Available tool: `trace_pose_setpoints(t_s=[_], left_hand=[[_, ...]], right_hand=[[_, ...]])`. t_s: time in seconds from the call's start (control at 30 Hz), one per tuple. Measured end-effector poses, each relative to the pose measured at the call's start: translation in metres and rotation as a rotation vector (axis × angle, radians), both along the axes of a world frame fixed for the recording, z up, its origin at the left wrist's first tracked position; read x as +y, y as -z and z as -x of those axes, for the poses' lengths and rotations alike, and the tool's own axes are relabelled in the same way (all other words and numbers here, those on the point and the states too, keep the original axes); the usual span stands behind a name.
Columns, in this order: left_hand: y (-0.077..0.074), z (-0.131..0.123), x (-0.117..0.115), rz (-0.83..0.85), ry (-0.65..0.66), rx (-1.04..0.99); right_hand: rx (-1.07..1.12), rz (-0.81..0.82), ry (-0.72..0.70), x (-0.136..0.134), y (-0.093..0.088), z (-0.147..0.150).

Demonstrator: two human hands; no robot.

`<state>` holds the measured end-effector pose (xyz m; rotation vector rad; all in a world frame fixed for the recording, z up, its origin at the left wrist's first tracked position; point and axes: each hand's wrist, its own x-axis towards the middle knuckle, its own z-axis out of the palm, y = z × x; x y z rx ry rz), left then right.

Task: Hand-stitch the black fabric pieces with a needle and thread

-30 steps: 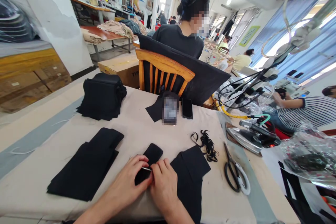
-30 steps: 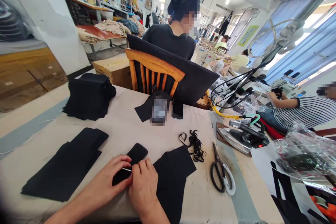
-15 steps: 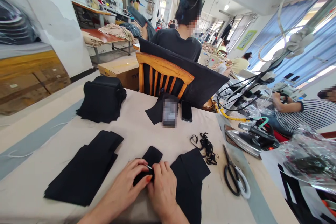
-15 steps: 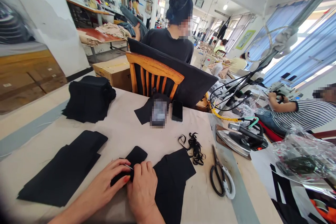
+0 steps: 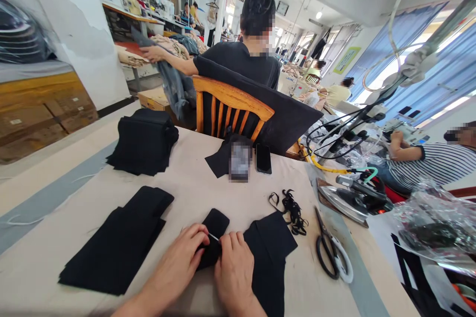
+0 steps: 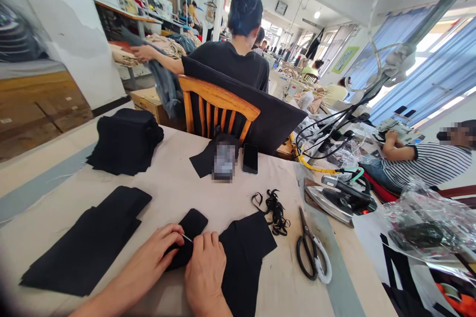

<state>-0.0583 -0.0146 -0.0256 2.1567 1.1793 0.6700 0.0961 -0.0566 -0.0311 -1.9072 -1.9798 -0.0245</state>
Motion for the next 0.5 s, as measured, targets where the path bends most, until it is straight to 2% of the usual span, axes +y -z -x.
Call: trace_pose_setpoints(t_s=[0.17, 0.33, 0.5], left_hand=[[0.010, -0.002, -0.006, -0.055, 0.003, 0.030], [0.012, -0.003, -0.007, -0.090, 0.004, 0.068], [0.014, -0.005, -0.008, -0.124, 0.000, 0.106]], right_hand=[[0.025, -0.007, 0.045, -0.002, -0.001, 0.000], [0.026, -0.011, 0.045, -0.004, -0.001, -0.001], [0.011, 0.001, 0.102, -0.002, -0.003, -0.001]])
